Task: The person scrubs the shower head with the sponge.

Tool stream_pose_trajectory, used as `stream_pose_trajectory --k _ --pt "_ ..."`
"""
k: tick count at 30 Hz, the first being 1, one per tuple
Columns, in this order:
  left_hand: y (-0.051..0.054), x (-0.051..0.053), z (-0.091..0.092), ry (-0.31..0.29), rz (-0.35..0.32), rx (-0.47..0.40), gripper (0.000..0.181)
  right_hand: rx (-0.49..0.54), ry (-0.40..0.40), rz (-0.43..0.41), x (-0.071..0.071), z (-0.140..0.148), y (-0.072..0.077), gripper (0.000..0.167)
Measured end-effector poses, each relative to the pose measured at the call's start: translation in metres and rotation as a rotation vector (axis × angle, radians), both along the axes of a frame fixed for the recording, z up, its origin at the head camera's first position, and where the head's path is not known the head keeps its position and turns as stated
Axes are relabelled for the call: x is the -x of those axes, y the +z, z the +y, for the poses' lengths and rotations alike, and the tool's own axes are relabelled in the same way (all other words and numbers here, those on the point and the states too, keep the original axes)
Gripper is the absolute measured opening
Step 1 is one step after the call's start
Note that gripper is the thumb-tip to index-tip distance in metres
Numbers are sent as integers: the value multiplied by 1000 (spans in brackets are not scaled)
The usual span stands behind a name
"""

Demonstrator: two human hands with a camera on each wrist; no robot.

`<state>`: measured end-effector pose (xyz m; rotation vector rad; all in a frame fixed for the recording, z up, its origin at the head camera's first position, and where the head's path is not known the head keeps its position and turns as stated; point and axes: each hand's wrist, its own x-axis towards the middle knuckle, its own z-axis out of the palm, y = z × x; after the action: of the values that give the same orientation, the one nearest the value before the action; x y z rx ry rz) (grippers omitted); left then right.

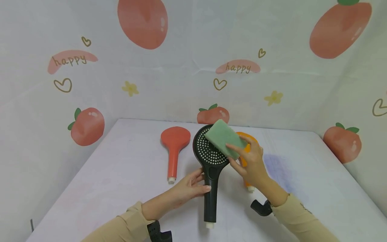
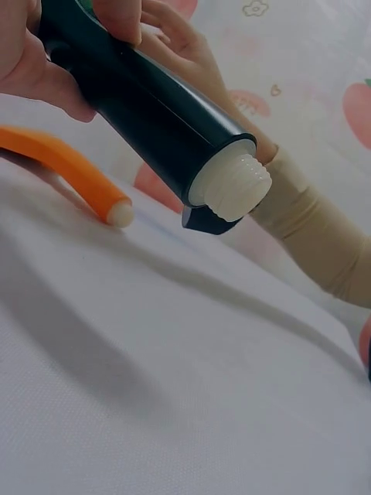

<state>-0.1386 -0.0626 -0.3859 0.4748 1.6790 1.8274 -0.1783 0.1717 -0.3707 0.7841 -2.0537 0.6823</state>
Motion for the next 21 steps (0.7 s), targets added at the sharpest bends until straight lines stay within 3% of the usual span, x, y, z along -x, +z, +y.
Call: stream_pose_trajectory --k 4,13,21 --pt "-1 1 0 13 -7 6 76 53 -8 -30 1 3 -2 40" --pt "-1 4 0 40 -19 -23 78 -80 64 44 -11 0 -9 36" --pt "-1 6 -1 30 -39 -21 82 38 -17 -18 -3 17 -7 41"
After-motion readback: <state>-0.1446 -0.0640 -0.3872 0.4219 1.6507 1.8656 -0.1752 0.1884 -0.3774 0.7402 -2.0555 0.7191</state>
